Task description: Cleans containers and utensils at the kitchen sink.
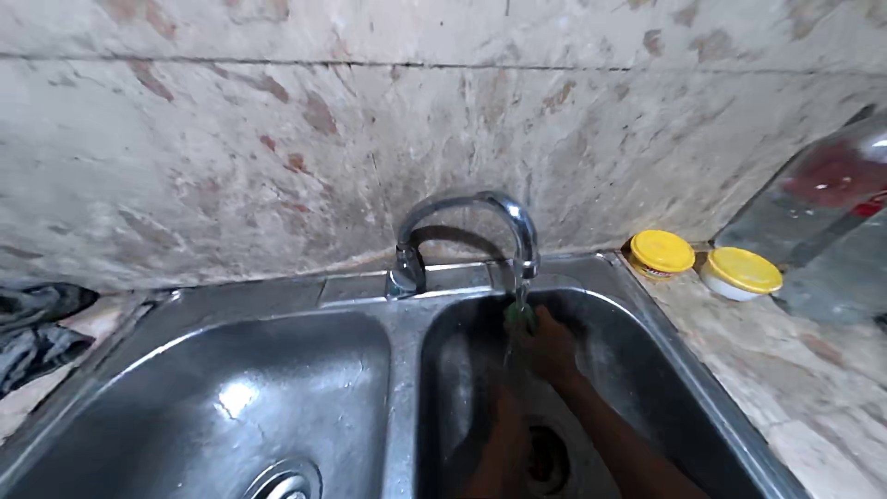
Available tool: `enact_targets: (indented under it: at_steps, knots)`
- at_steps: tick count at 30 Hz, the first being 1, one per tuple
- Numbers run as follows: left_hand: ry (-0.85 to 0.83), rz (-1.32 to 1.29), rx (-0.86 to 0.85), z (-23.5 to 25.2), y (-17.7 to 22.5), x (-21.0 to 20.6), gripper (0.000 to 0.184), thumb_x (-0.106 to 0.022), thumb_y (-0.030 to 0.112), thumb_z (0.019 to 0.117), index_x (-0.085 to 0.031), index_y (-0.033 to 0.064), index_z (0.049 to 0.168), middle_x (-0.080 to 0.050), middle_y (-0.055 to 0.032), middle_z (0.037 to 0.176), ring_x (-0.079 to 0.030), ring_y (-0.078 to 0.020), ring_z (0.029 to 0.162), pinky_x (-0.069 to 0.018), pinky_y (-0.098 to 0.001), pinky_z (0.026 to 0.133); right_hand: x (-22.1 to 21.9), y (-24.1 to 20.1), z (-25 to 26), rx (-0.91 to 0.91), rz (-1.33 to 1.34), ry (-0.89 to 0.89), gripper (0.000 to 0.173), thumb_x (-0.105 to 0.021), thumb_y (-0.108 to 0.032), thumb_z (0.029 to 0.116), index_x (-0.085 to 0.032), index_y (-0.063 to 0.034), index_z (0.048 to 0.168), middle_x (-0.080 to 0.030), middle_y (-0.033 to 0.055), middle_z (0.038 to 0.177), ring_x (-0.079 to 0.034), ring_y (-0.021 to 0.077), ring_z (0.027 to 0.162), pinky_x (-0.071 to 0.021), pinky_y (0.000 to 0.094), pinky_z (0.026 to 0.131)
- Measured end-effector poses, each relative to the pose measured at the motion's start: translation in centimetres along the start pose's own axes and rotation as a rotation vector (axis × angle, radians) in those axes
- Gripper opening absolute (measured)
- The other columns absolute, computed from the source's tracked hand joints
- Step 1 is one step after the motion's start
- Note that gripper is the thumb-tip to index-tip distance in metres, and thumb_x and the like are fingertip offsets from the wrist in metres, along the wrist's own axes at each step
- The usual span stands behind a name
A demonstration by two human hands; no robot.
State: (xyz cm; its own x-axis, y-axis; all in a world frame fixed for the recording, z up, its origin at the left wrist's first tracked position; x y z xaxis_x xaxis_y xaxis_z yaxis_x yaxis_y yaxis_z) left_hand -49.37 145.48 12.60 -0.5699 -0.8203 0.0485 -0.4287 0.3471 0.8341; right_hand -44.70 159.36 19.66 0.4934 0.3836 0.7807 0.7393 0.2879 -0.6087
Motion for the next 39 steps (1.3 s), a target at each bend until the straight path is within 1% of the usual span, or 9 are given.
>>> enact_targets:
  at_steps: [4, 9, 11, 12, 15, 19, 24, 26, 39]
  knots:
    - [0.248, -0.068, -0.818, -4.3, 11.0, 5.6, 0.059, -0.038, 0.022, 0.1064, -0.026, -0.0101, 0.154, -0.033, -0.0312, 0.157, -0.038, -0.0325, 0.145, -0.033, -0.0432, 0.119, 3.0, -2.7, 2.0, 0.196, 0.065, 0.397, 0.055, -0.068, -0.038, 0.0976, -0.057, 0.0073, 0.127, -0.069, 0.0295, 0.092, -0.07, 0.0499, 0.086, -0.0539, 0.0665, 0.073]
    - [0.256, 0.426, -1.512, -10.2, 26.9, 5.0, 0.073, -0.034, 0.053, 0.1056, -0.033, -0.0006, 0.155, -0.028, -0.0199, 0.165, -0.01, -0.0395, 0.156, -0.0104, -0.056, 0.126, 1.7, -2.0, 1.3, 0.121, 0.068, -0.002, 0.057, -0.065, -0.046, 0.0983, -0.058, 0.0009, 0.129, -0.07, 0.0242, 0.104, -0.068, 0.0419, 0.102, -0.0522, 0.0617, 0.09]
    - [0.183, 0.618, -1.604, -9.8, 29.7, 0.9, 0.056, -0.035, 0.045, 0.1068, -0.053, 0.0083, 0.145, -0.05, -0.0168, 0.15, -0.032, -0.0427, 0.147, -0.0211, -0.0614, 0.12, 3.7, -3.7, 2.2, 0.199, 0.059, 0.169, 0.053, -0.068, -0.037, 0.0968, -0.061, 0.003, 0.13, -0.071, 0.0274, 0.104, -0.069, 0.046, 0.101, -0.0521, 0.0652, 0.087]
    - [0.186, 0.631, -1.633, -9.2, 30.6, -0.8, 0.045, -0.04, 0.039, 0.1058, -0.064, 0.0109, 0.131, -0.062, -0.0152, 0.131, -0.047, -0.0397, 0.13, -0.031, -0.0589, 0.108, 4.5, -4.3, 2.9, 0.244, 0.042, 0.315, 0.054, -0.069, -0.034, 0.0955, -0.06, 0.0052, 0.131, -0.071, 0.0289, 0.101, -0.069, 0.048, 0.098, -0.0524, 0.0658, 0.084]
    - [0.232, 0.69, -1.542, -7.5, 31.9, -3.4, 0.035, -0.048, 0.036, 0.1047, -0.069, 0.0084, 0.103, -0.06, -0.0158, 0.1, -0.054, -0.0381, 0.103, -0.0357, -0.0556, 0.09, 4.7, -3.0, 3.8, 0.267, 0.072, 0.571, 0.056, -0.068, -0.04, 0.0954, -0.061, 0.0082, 0.125, -0.071, 0.0267, 0.086, -0.071, 0.0479, 0.082, -0.0546, 0.0644, 0.069]
    - [0.206, 0.704, -1.436, -7.4, 32.6, -3.7, 0.033, -0.05, 0.035, 0.1046, -0.07, 0.0101, 0.098, -0.059, -0.0134, 0.096, -0.054, -0.0351, 0.103, -0.0339, -0.0543, 0.09, 5.3, -2.6, 3.5, 0.16, 0.181, 0.246, 0.056, -0.072, -0.044, 0.0947, -0.063, 0.0048, 0.121, -0.07, 0.0267, 0.099, -0.068, 0.0458, 0.094, -0.0524, 0.0659, 0.082]
    - [0.12, 0.758, -1.35, -7.1, 32.6, -4.0, 0.034, -0.051, 0.038, 0.1056, -0.069, 0.01, 0.103, -0.061, -0.0144, 0.1, -0.055, -0.0355, 0.107, -0.0342, -0.0555, 0.094, 4.2, -3.3, 3.5, 0.188, 0.122, 0.44, 0.056, -0.065, -0.043, 0.098, -0.059, 0.0036, 0.129, -0.071, 0.0261, 0.094, -0.07, 0.0471, 0.089, -0.0545, 0.0651, 0.075]
    - [0.103, 0.804, -1.278, -6.9, 33.0, -4.0, 0.036, -0.05, 0.041, 0.1061, -0.069, 0.0107, 0.108, -0.062, -0.0154, 0.106, -0.054, -0.0365, 0.112, -0.0338, -0.0568, 0.098, 1.6, -1.0, 1.9, 0.142, 0.179, 0.297, 0.058, -0.067, -0.047, 0.0967, -0.062, 0.0033, 0.126, -0.072, 0.0226, 0.094, -0.071, 0.0412, 0.091, -0.055, 0.061, 0.083]
    - [-0.026, 0.924, -1.172, -7.4, 32.9, -4.5, 0.041, -0.04, 0.04, 0.11, -0.064, 0.0104, 0.125, -0.058, -0.0172, 0.132, -0.046, -0.0368, 0.133, -0.0304, -0.0587, 0.107, 7.0, -1.1, 2.8, 0.175, 0.126, 0.379, 0.048, -0.072, -0.038, 0.0954, -0.066, 0.0035, 0.119, -0.07, 0.0276, 0.095, -0.068, 0.0468, 0.091, -0.0507, 0.0678, 0.081]
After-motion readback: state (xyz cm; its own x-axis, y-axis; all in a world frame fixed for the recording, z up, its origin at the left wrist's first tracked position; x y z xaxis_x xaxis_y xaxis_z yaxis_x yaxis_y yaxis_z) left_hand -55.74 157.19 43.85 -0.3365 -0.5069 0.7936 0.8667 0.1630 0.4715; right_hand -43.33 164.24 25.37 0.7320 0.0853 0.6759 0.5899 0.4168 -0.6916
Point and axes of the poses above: each hand's wrist, its own z-axis towards the middle knuckle, its own x-axis out of the back of the hand, y = z × x, the point moved 8 cm from there along z, towards the middle knuckle
